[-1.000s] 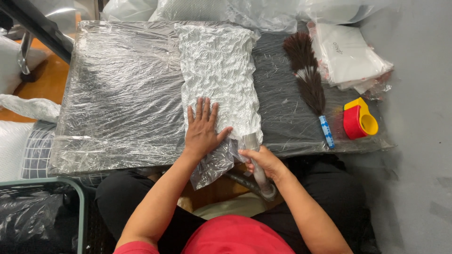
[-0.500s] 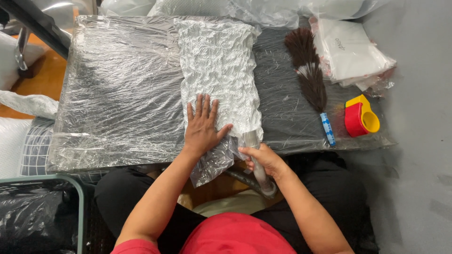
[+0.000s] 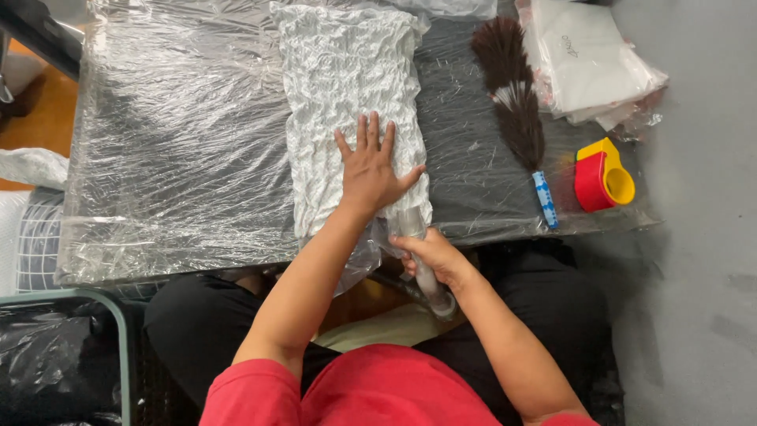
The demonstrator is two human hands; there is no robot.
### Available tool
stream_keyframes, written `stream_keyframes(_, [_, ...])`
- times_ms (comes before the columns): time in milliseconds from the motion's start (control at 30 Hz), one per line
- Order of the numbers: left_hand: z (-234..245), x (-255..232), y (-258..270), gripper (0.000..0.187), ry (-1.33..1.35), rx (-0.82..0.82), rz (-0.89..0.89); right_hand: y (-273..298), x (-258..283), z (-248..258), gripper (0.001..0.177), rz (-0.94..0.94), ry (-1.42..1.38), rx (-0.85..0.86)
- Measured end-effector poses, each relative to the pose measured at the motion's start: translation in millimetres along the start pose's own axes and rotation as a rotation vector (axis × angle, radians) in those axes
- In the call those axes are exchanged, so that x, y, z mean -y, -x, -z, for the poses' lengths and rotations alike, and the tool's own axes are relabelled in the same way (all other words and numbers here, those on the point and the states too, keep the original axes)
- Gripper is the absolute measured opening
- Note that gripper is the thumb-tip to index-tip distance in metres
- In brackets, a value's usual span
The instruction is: Inserting a pillow into a plastic bag and using a vacuum nozzle to compress it for packing.
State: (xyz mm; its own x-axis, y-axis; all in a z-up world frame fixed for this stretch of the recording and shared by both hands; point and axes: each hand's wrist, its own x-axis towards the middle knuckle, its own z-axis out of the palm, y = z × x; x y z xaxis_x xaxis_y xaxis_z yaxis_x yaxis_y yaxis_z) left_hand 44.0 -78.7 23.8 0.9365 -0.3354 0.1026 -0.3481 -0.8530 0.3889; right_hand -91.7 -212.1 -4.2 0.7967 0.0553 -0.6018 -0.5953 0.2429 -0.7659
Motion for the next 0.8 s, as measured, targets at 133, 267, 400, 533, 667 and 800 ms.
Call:
stream_keyframes(133, [-4, -1, 3, 0.099, -0.067, -0.014, 0.010, 3, -6, -1, 0.026, -0.025, -0.017, -0.036])
stream_keyframes(267, [-9, 1, -2, 0.095, -0.086, 0.019, 0.037, 5, -8, -1, 0.027, -0.026, 0.001, -0.047])
stream_keyframes(400, [-12, 2, -4, 0.090, -0.097, 0.013, 0.032, 12, -8, -5, 0.026, -0.022, 0.007, -0.078])
stream_keyframes(533, [-10, 1, -4, 0.087, -0.111, 0.013, 0.027, 7, -17, -1, 0.029, -0.012, 0.015, -0.086])
stream_keyframes(667, [-8, 2, -4, 0.088, -0.086, 0.010, 0.031, 3, -19, 7, 0.038, -0.008, 0.013, -0.048])
stream_keyframes(800, [-19, 18, -1, 0.089, 0.099, -0.091, -0.038, -11, -26, 14, 0.025, 0.017, 0.012, -0.012])
